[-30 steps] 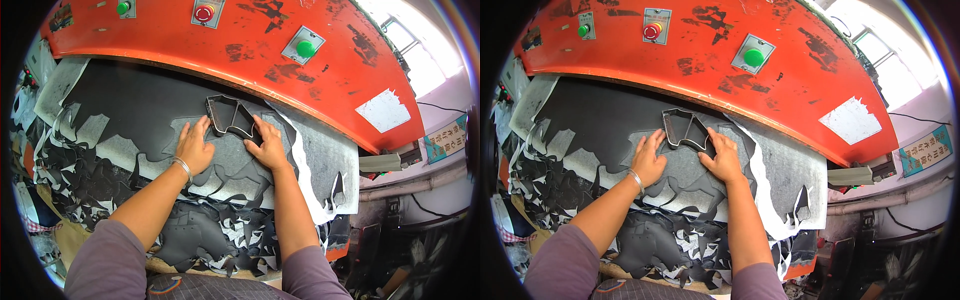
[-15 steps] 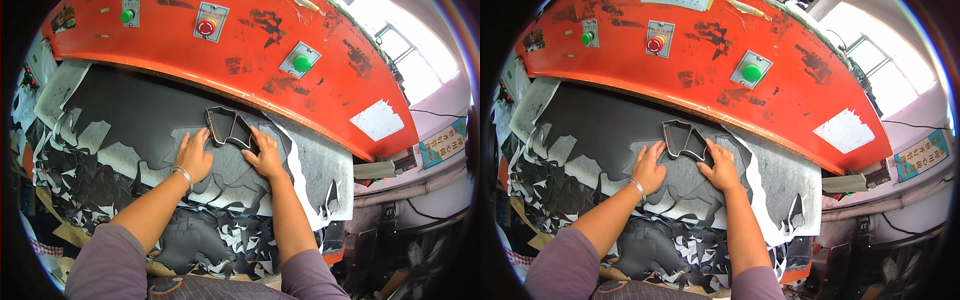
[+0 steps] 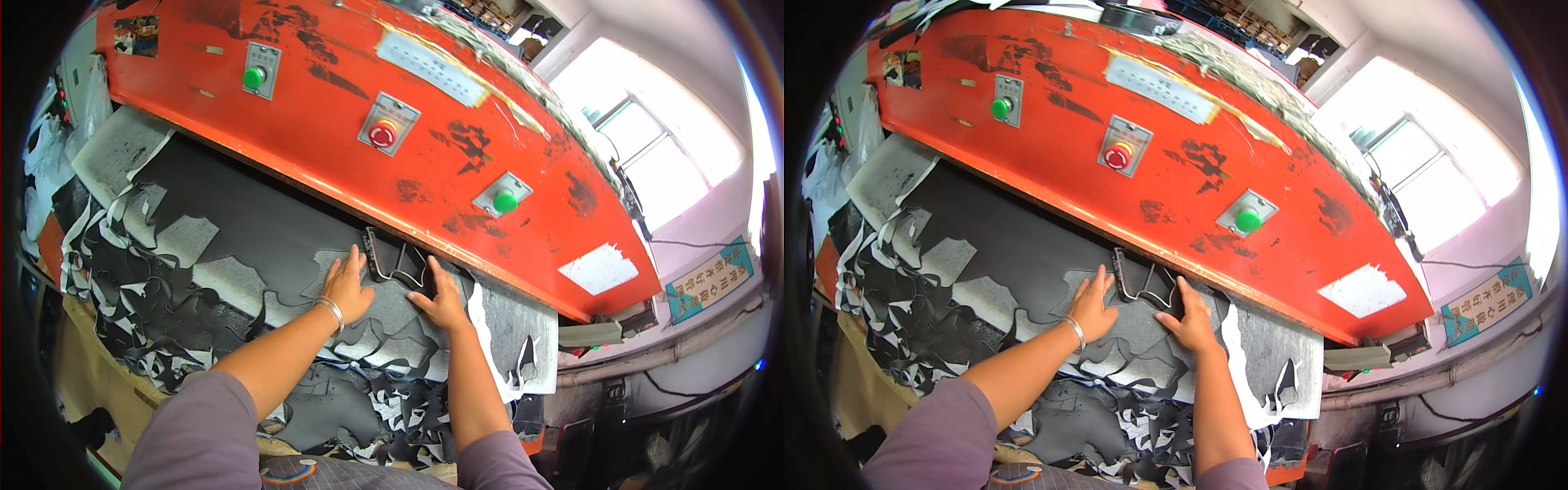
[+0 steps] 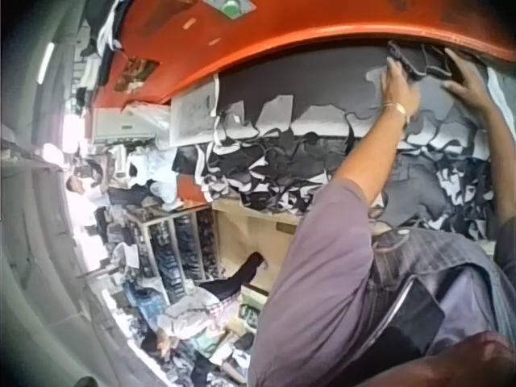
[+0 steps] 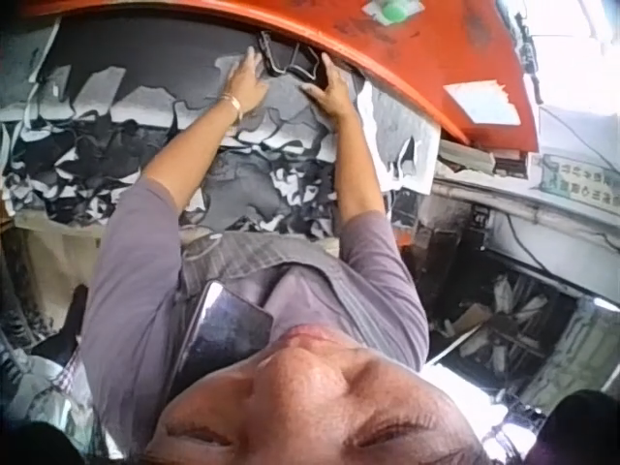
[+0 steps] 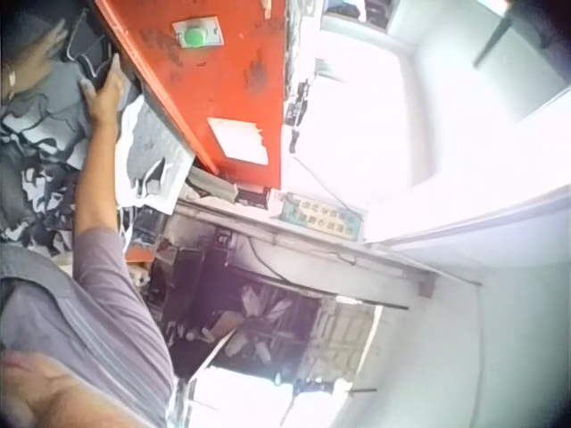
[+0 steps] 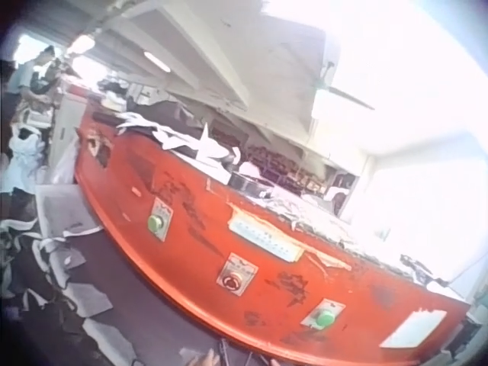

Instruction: Cutting shoe components from leather sheets using a metal die and an industrial press machine.

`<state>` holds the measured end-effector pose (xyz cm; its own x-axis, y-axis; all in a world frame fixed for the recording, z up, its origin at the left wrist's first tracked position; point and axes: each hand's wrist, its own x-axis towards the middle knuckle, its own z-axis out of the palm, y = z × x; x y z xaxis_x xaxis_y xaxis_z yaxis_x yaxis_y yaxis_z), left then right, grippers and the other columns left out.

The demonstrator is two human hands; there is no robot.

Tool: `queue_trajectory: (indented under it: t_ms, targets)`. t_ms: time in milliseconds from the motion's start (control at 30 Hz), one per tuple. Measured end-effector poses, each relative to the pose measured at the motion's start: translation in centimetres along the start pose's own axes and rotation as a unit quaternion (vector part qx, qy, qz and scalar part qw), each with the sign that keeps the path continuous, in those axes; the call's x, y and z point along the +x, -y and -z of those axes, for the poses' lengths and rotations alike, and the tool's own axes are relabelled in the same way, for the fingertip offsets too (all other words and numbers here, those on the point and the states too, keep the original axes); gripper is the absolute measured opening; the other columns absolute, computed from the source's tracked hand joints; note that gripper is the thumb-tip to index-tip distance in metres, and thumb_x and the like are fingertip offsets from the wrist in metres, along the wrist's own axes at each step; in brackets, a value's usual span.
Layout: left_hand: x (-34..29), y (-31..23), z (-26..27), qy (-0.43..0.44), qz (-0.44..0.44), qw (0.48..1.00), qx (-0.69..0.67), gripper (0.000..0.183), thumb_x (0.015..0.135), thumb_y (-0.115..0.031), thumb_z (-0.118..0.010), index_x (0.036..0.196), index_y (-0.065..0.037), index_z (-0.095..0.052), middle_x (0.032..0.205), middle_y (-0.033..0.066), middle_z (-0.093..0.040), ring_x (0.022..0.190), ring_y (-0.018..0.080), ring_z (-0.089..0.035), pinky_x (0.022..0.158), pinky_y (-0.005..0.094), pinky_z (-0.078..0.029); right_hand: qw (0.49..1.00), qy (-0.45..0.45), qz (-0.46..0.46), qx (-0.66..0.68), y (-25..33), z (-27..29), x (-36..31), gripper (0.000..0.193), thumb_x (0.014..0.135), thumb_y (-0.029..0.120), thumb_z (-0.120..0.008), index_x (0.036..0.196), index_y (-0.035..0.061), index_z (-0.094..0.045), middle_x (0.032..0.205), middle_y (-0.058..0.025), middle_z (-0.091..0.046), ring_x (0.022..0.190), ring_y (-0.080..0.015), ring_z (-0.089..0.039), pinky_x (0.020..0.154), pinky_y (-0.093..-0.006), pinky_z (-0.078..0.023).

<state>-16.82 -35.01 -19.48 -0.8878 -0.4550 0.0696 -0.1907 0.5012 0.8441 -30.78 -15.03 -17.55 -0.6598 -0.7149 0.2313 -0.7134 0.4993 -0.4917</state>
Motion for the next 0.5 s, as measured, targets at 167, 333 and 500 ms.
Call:
queue_trajectory:
  t_ms: [167, 333, 500]
  targets:
    - [0.7, 0.3, 9.1, -0.086, 0.045, 0.975, -0.198, 0.031, 0.083, -0.001, -0.058, 0.114, -0.003, -0.062, 0.106, 0.0089, -0.068, 0.098, 0.015, -0.063, 0.086, 0.0281, -0.048, 0.969, -0.197, -0.066, 0.131, 4.7, 5.3, -1.2, 0.056, 0.079, 0.018, -0.077, 0.127, 0.0023, -0.052, 0.103, -0.0084, -0.06, 0.086, -0.0172, -0.058, 0.078, -0.0297, -0.048]
    - [1.7, 0.3, 20.7, -0.298, -0.077, 0.937, -0.166, 0.023, 0.096, -0.018, -0.054, 0.105, 0.001, -0.063, 0.098, 0.0088, -0.068, 0.093, 0.0138, -0.062, 0.085, 0.0282, -0.048, 0.904, -0.353, 0.047, 0.237, 12.4, 10.3, 2.3, 0.025, 0.089, 0.004, -0.065, 0.109, 0.001, -0.05, 0.082, -0.0017, -0.054, 0.07, -0.0061, -0.049, 0.064, -0.0206, -0.042]
    - [1.6, -3.4, 28.8, -0.538, -0.298, 0.78, 0.117, 0.032, 0.101, -0.024, -0.043, 0.083, -0.001, -0.055, 0.076, 0.0097, -0.057, 0.069, 0.0166, -0.054, 0.066, 0.0343, -0.044, 0.92, -0.365, 0.033, 0.14, 14.8, 11.0, 1.0, 0.019, 0.089, 0.006, -0.066, 0.097, 0.0021, -0.05, 0.076, 0.0003, -0.053, 0.064, -0.0057, -0.048, 0.06, -0.0215, -0.043]
